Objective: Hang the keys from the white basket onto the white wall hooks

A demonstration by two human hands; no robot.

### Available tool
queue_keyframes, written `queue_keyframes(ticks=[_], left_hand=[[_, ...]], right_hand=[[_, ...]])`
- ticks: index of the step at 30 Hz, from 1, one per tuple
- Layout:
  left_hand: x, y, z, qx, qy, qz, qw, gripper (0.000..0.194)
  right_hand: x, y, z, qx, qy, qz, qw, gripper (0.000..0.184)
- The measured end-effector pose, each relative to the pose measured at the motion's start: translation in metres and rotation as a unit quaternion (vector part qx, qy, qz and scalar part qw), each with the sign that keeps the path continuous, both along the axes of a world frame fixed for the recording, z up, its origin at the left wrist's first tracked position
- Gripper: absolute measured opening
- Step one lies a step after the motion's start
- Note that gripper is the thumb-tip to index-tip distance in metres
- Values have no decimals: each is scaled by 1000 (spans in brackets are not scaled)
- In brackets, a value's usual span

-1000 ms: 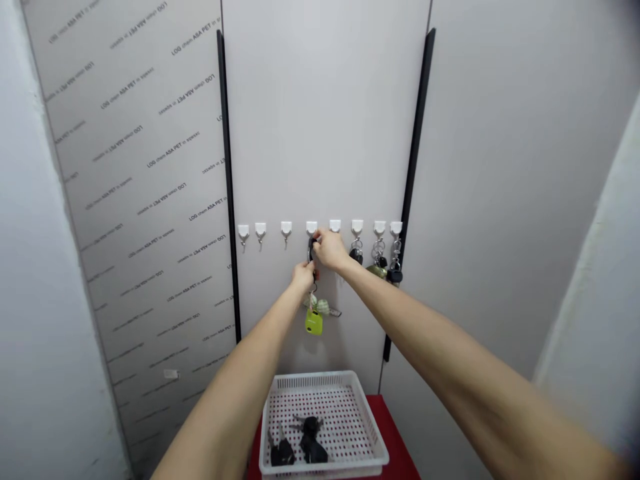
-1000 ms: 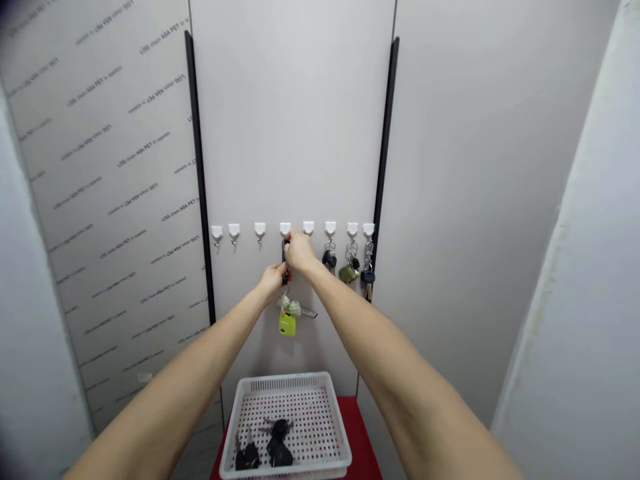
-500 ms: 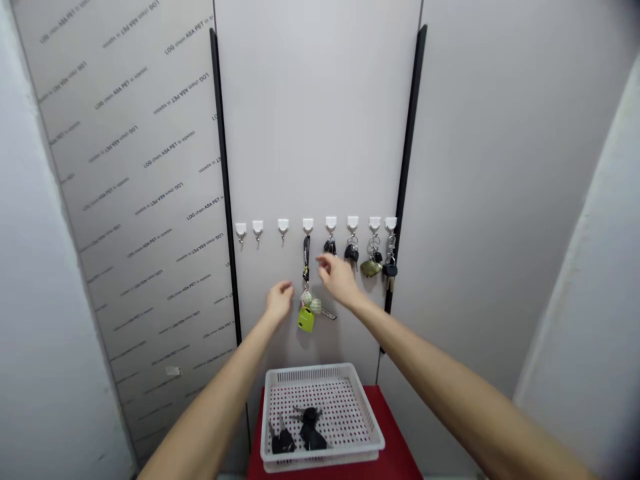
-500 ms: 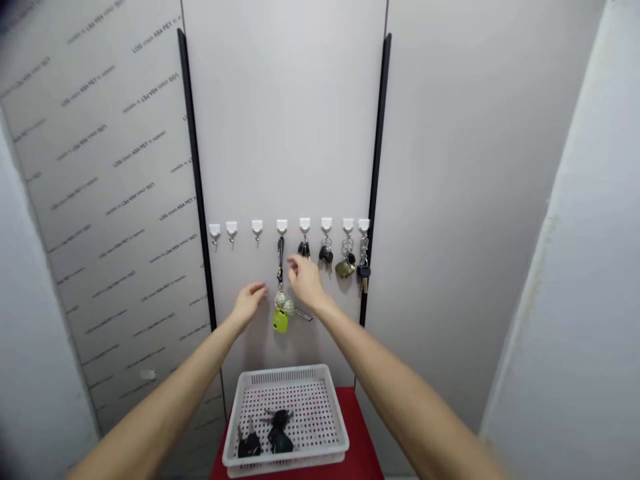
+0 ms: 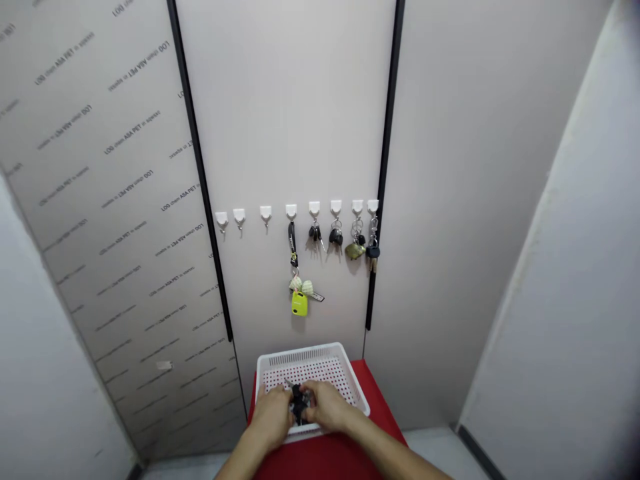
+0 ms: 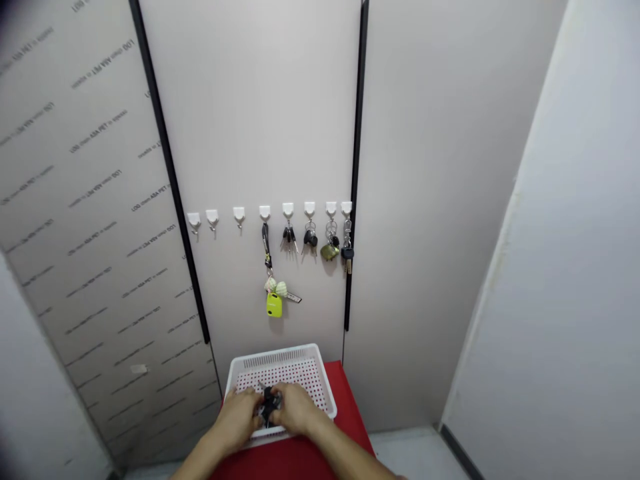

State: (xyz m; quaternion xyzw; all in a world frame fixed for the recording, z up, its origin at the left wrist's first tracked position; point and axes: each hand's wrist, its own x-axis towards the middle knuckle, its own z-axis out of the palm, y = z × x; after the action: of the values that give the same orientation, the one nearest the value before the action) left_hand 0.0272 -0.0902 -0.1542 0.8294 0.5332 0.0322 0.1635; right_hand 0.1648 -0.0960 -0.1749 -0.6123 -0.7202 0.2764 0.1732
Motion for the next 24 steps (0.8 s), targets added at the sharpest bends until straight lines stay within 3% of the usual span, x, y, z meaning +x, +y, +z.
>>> queue_keyframes(ticks=[4,10,13,16,19,24], left_hand=[[2,6,-2,-26,1,13,1000,34],[0,8,-12,-17,-20,6,1000,24],[-2,9,-14,-15,-64,1,998,40],[-3,10,-14,-11,-104,-24,994,50],[-4,10,-16,-28,-126,-39,991,41],[-1,13,-26,-69,-228,-19,971,21]], right_hand=[[1,1,1,-2,23,4,1000,40],[1,3,-9,-16,50,2,999,32],[1,6,-13,3,130,-20,991,27],[1,8,-11,-39,250,-61,966,23],[2,8,-5,-84,341,-94,932,18],[7,5,-2,-81,456,-132,876,20]])
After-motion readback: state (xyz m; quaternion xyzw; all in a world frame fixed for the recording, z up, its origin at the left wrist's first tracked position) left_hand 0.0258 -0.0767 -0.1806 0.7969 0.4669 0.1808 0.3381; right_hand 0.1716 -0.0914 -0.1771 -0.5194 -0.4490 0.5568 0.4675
